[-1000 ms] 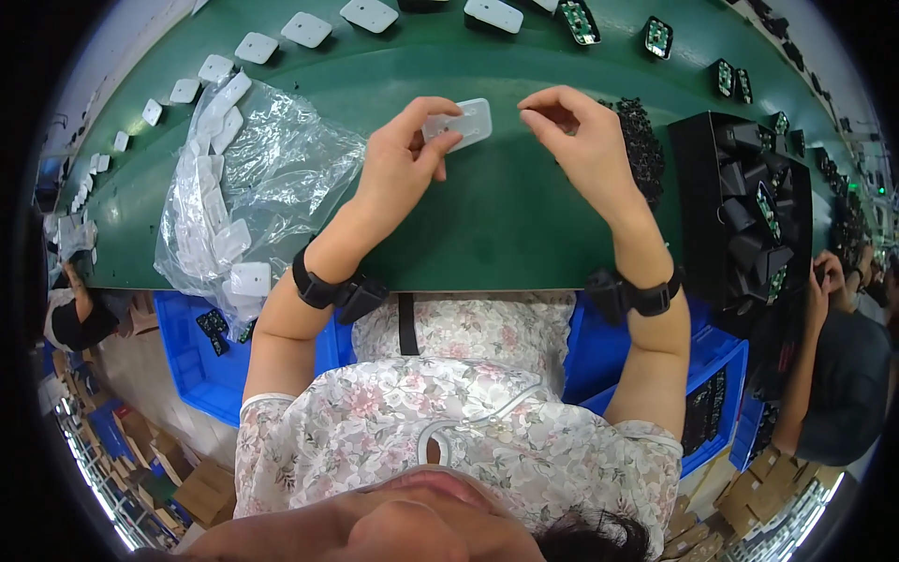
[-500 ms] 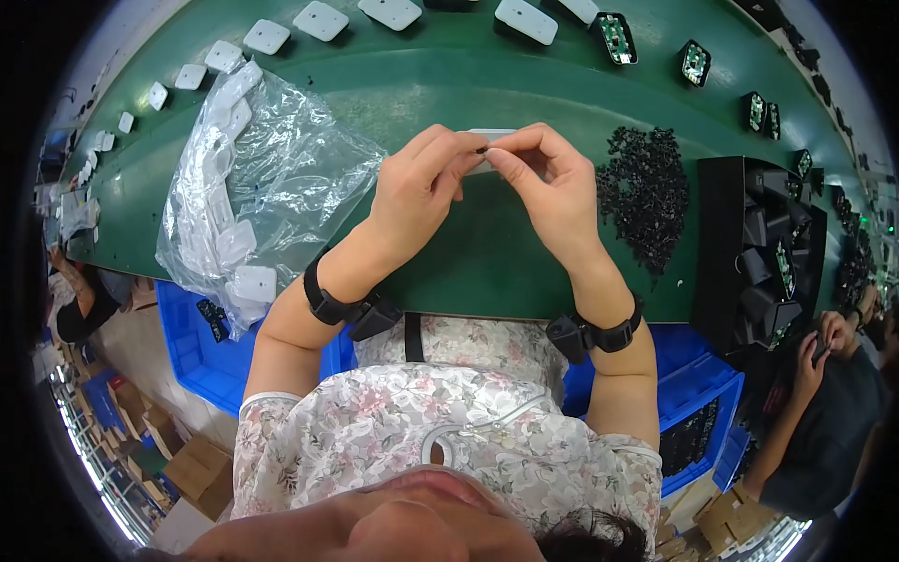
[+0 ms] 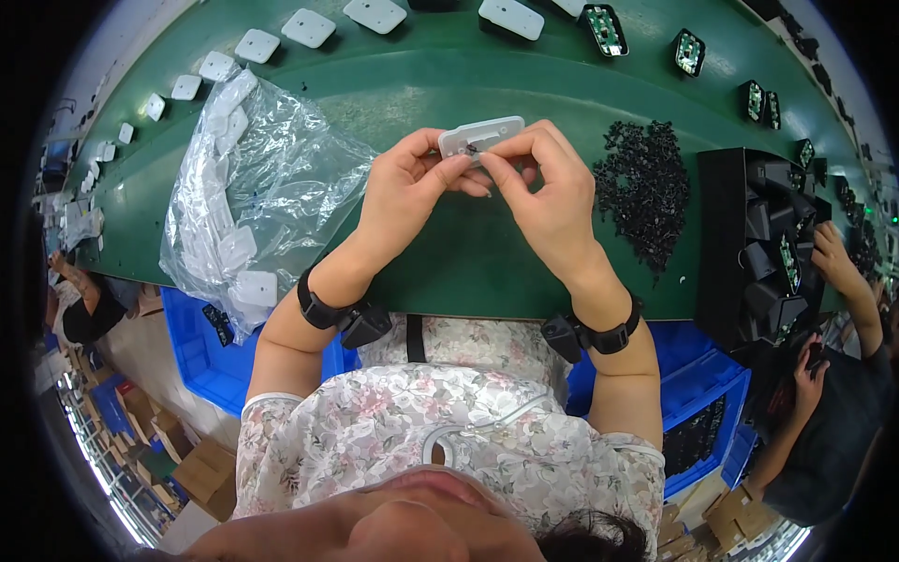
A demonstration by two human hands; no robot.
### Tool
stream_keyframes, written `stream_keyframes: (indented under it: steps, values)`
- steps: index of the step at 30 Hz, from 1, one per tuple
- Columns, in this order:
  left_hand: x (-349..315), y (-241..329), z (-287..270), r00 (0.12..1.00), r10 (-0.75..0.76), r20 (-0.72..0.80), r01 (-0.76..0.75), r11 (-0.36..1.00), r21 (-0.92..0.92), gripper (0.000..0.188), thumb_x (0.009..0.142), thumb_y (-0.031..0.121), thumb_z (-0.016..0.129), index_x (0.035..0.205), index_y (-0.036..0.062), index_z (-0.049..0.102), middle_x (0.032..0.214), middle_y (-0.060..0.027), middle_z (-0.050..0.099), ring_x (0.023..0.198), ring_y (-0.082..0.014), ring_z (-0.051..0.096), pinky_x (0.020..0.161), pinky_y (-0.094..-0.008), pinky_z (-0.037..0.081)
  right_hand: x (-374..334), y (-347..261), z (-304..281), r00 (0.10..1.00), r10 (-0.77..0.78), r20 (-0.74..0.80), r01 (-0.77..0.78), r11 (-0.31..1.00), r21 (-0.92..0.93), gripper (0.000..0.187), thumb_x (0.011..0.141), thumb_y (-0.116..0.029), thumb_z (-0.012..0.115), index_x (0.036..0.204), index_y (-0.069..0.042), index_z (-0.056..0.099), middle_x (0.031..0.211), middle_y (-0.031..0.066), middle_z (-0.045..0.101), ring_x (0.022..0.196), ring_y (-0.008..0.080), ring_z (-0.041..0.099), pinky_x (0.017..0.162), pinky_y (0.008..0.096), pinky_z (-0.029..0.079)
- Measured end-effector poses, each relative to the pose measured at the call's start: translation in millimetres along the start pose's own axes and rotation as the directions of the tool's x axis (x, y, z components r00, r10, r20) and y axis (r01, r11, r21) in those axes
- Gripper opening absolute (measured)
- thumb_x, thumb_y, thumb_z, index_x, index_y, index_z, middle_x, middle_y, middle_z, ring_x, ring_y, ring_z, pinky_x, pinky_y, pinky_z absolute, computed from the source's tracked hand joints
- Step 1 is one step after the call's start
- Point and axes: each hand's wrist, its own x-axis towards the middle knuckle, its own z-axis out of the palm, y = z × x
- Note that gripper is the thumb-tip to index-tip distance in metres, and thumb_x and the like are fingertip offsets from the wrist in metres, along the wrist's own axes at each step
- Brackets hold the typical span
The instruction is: The person picks up a white plastic plate, inserts a small black component into it by hand, and then presses the plate onto a black housing before placing the assembled unit onto the conveyor belt.
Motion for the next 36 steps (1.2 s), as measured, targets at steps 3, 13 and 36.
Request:
stream_keyframes:
  steps: [3, 13, 36]
  values:
    - [-1.4, -0.1, 1.1, 1.000, -0.019, 0.017, 0.019, 1.000, 0.012, 0.011, 0.089, -0.001, 0.056, 0.099, -0.0053, 0.054, 0.087, -0.0093, 0.060, 0.070, -0.0160, 0.065, 0.066, -0.0248, 0.054, 0.7, -1.4, 0.5, 1.000, 0.018, 0.002, -0.018, 1.000, -0.021, 0.006, 0.082, -0.002, 0.067, 0.085, -0.001, 0.061, 0.080, -0.0004, 0.053, 0.066, 0.0047, 0.044, 0.057, 0.0189, 0.033]
    - [-1.7, 3.9, -2.1, 0.985, 0.168, 0.038, -0.171, 0.979, 0.108, 0.006, 0.090, 0.001, 0.057, 0.091, -0.0050, 0.054, 0.086, -0.0065, 0.056, 0.069, -0.0130, 0.063, 0.061, -0.0234, 0.052, -1.3, 4.5, -0.9, 0.984, -0.125, -0.128, 0.115, 0.990, -0.082, 0.016, 0.080, -0.008, 0.071, 0.089, -0.004, 0.058, 0.086, -0.0016, 0.050, 0.073, 0.0059, 0.043, 0.061, 0.0192, 0.032]
    - [22.8, 0.2, -44.3, 0.985, 0.088, -0.148, -0.029, 0.933, 0.358, 0.015, 0.094, 0.004, 0.047, 0.105, -0.0043, 0.052, 0.080, -0.0110, 0.062, 0.060, -0.0140, 0.060, 0.054, -0.0270, 0.048, 93.1, 54.4, -54.1, 0.919, -0.306, -0.251, 0.046, 0.712, -0.701, 0.060, 0.074, -0.039, 0.076, 0.119, -0.005, 0.055, 0.110, 0.0097, 0.054, 0.079, 0.0194, 0.053, 0.077, 0.0332, 0.047]
